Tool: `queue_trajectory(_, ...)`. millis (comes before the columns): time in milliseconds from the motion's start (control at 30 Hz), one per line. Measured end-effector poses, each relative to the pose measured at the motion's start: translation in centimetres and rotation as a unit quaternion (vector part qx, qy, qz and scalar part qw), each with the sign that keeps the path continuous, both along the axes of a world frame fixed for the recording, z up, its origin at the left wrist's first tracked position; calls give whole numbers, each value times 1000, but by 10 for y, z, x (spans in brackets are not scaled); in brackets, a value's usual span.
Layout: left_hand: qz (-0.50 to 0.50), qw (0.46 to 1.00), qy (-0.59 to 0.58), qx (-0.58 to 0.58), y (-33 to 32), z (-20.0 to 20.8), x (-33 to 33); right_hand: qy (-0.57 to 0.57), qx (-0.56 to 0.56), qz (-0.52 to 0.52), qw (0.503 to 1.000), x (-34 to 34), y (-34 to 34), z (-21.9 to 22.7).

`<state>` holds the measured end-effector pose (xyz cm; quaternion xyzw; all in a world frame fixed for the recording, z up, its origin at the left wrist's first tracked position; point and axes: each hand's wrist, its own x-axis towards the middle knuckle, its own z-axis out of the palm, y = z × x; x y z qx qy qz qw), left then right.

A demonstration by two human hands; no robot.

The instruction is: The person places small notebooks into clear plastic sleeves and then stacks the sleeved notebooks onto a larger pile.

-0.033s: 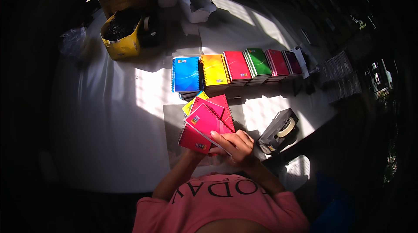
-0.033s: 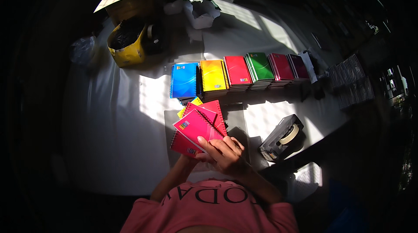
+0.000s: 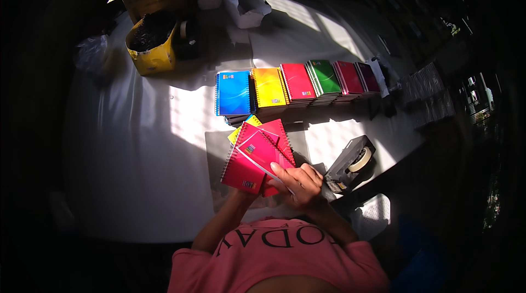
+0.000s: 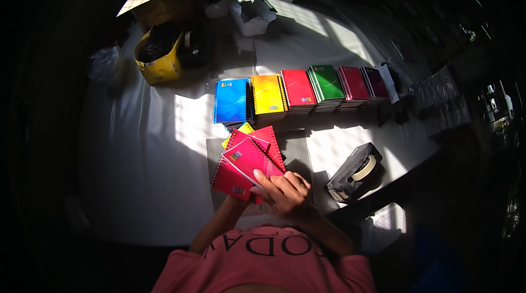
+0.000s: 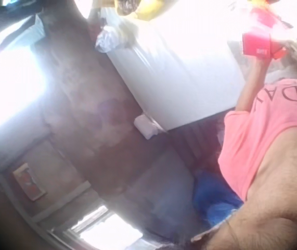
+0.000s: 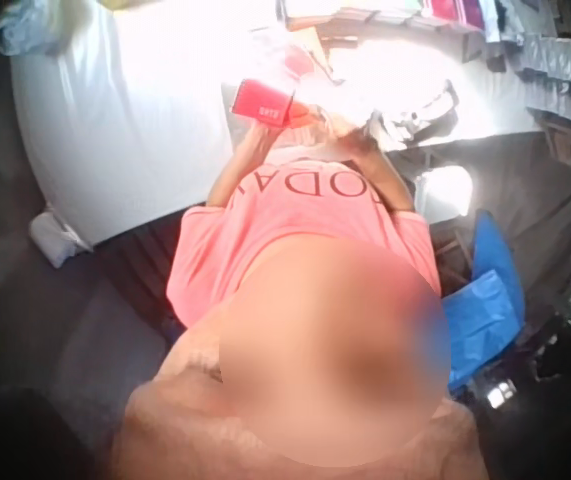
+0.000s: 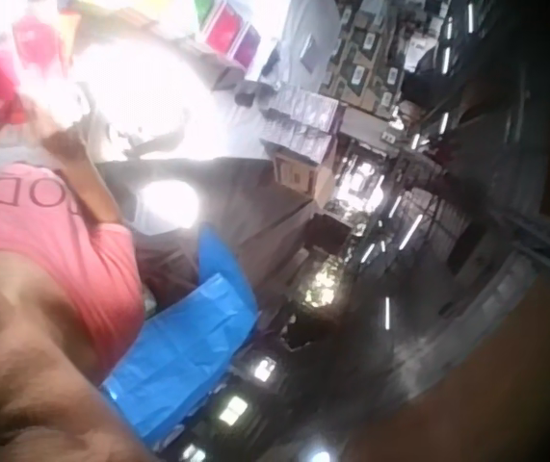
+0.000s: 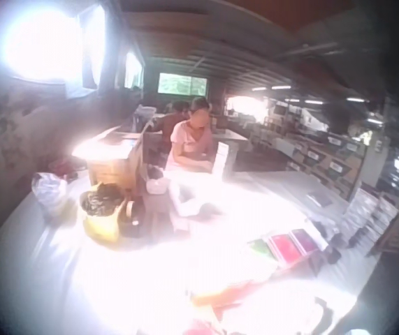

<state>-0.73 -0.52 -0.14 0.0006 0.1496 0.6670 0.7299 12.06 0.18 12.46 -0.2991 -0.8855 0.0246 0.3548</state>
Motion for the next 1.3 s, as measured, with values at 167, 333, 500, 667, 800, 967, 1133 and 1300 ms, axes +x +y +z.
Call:
queue_trajectory(167,4,999,-29,-12,-12,1,1,-20,31,-33,999,-13,5,-6)
queue_trajectory(333,-6,997,-62,-34,-25,6,-7,-91,-191,-17,977,-13,-1,-12)
queue_trajectory(500,-74,995,-58,-25,-37,1,-27,-125,-297,29,946,0,4,-9)
queue_trajectory(667,-132,983,128,-26,-31,7,-26,-63,-543,280,789,65,80,21)
queue_trajectory(800,-118,989,83,-14,-19,11,-20,-68,-220,-124,965,165,183,37)
queue_trajectory(967,-97,974,202,-11,-1,18,-22,-232,-172,-307,907,277,286,-42)
queue_trajectory(1133,-91,972,216,-31,1,21,-15,-102,-55,-208,971,317,327,-112)
queue_trajectory(1300,-112,964,232,-68,-2,24,-10,-150,-104,-201,962,324,327,-93)
